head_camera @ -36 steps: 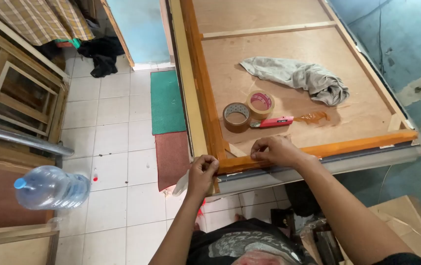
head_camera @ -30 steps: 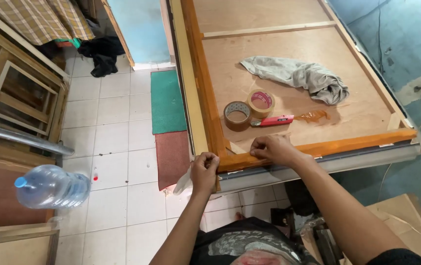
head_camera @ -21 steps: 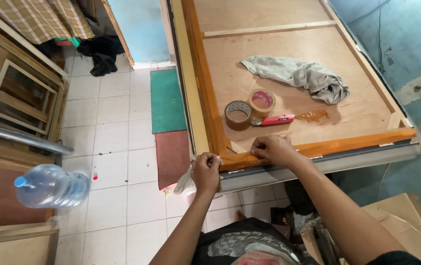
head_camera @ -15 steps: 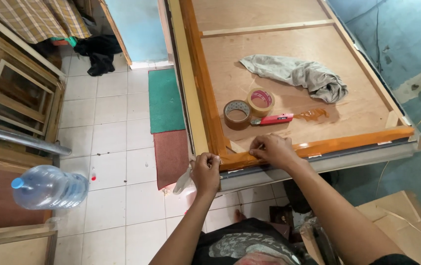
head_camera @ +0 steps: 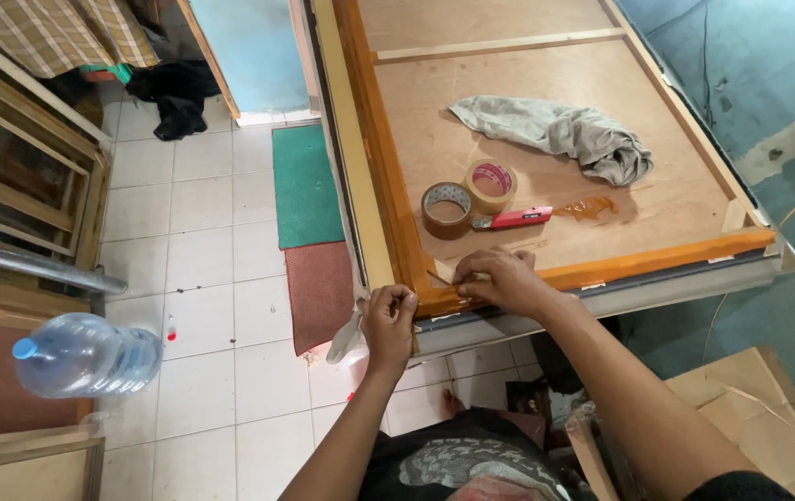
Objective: The person applies clear packing tape along the edges of a wooden frame lying on a workbench. They smooth the tape with a cloth, cut it with a utility knife, and repeat the process along the frame's perimeter.
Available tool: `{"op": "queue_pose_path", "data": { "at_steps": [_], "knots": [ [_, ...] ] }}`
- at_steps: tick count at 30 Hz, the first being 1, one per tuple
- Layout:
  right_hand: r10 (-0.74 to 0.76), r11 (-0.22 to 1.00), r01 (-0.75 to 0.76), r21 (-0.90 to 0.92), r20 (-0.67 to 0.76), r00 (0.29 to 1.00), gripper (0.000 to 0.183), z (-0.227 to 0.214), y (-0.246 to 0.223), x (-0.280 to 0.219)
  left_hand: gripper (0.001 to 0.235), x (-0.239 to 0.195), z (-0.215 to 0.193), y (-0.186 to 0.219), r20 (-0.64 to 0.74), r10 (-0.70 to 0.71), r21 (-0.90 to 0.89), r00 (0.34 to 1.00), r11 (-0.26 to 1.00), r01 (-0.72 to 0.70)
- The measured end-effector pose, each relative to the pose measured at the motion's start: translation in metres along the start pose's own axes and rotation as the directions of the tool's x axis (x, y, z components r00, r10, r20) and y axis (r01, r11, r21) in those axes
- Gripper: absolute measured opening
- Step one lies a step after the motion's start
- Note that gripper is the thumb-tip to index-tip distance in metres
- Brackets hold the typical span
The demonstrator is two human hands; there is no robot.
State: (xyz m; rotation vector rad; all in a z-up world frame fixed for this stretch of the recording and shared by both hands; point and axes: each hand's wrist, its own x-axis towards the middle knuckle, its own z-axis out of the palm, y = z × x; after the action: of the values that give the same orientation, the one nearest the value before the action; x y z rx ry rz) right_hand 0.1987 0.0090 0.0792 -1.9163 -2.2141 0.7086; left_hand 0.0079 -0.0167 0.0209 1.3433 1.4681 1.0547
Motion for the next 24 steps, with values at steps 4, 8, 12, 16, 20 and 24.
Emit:
{"op": "queue_pose_path", "data": {
  "at_steps": [4,8,12,16,20,24],
  "knots": [
    [-0.036,0.999,0.036,-0.029,-0.015,0.999,0.015,-0.005,-0.006,0.003,0.011,0.0,0.0,0.001,-0.011,-0.003,-0.022,1.0,1.0,0.003],
    [-0.066,0.998,0.064,-0.028,-0.045,0.997,0.017,0.0,0.001,0.007,0.014,0.002,0.002,-0.002,-0.029,-0.013,0.054,0.999,0.998,0.015],
    [-0.055,0.998,0.053,-0.027,-0.11,0.992,0.015,0.01,0.004,0.005,0.014,0.005,0.008,-0.003,-0.064,-0.059,0.183,0.996,0.981,0.07],
    [-0.011,0.999,0.005,-0.047,-0.14,0.99,0.026,0.011,0.001,-0.001,0.014,0.006,0.011,-0.003,-0.079,-0.076,0.246,0.994,0.965,0.093],
    [0.17,0.985,-0.171,0.004,-0.143,0.975,0.074,0.016,-0.003,0.003,0.015,0.008,0.017,-0.005,-0.093,-0.092,0.281,0.991,0.953,0.114],
    [0.239,0.971,-0.238,0.026,-0.129,0.962,0.051,0.016,-0.027,0.002,0.015,0.008,0.022,-0.011,-0.139,-0.057,0.326,0.989,0.94,0.101]
  ]
}}
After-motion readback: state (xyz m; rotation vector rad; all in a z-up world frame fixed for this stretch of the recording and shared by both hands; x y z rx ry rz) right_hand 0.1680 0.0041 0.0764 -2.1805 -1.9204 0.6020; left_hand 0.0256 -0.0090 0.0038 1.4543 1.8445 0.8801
